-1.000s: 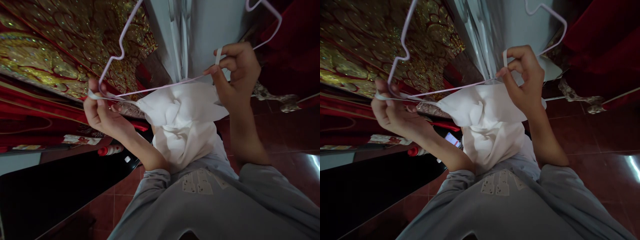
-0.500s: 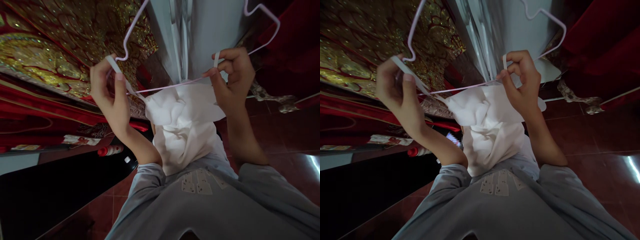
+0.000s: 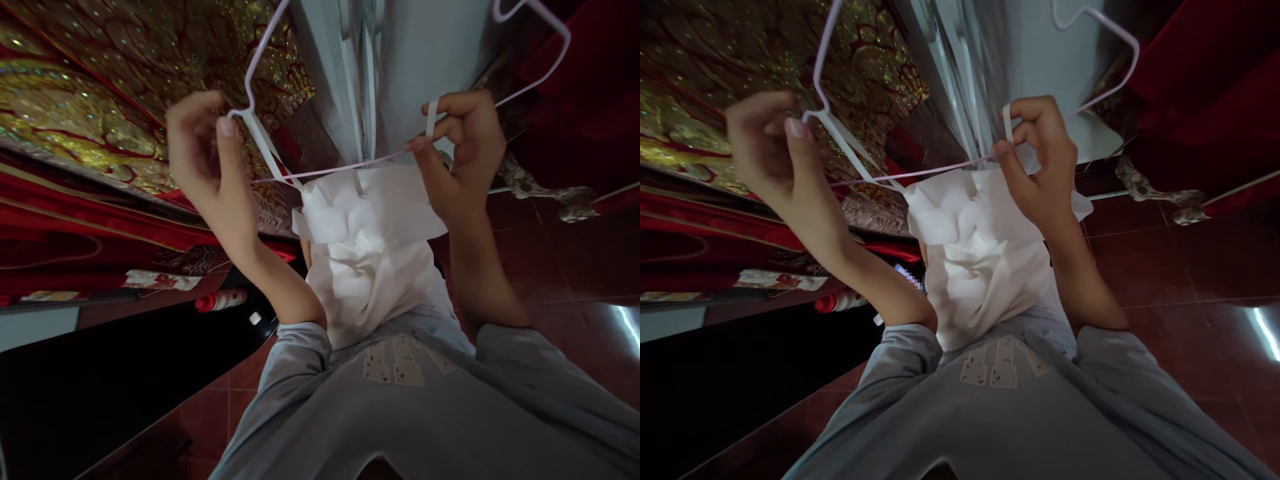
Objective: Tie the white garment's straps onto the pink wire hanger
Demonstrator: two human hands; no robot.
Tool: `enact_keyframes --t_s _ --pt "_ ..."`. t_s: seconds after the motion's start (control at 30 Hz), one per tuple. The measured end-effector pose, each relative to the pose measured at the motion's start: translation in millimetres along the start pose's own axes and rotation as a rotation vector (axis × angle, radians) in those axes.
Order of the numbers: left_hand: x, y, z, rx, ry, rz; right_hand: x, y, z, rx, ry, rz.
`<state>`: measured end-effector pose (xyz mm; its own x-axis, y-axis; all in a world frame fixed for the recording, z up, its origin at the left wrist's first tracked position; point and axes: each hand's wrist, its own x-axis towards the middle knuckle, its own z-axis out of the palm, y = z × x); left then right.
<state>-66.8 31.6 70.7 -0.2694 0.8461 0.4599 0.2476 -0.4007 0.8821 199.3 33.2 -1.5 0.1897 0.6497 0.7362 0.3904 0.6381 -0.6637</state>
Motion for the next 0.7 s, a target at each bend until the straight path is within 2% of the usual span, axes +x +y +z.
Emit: enact_keyframes --t_s 0.13,0.27,0.37,0.47,0.53,0.6,0.63,0.7 --pt "-29.6 -12.4 23.8 -0.163 0.001 -0.134 0.3 -2.2 2.2 0.033 -0.006 0.009" --pt "-47.6 -31.2 44.0 -0.312 0.105 -0.162 0.1 -6.3 2.9 0.070 0.006 0.008" --pt "-51.6 -38.6 50.1 -0.389 0.155 -0.121 -1.3 -8.7 3.3 0.077 -0.002 0.020" --pt "-50.8 -39.7 49.7 -0.412 0.150 -0.102 -1.0 -2.5 2.5 0.139 -0.003 -0.035" --pt "-49.4 -39.8 47.8 -0.388 0.147 -0.119 1.6 7.8 -1.8 0.142 0.066 -0.143" --pt "-48.6 -40.2 46.0 -0.373 0.149 -0.114 6.5 20.5 -11.7 0.100 0.226 -0.272" --pt "-48.5 -40.4 45.2 -0.380 0.147 -0.093 9.5 26.5 -18.8 0.071 0.305 -0.307" --pt "-48.9 -40.4 43.8 -0.401 0.138 -0.035 16.4 35.5 -35.0 0.021 0.411 -0.287"
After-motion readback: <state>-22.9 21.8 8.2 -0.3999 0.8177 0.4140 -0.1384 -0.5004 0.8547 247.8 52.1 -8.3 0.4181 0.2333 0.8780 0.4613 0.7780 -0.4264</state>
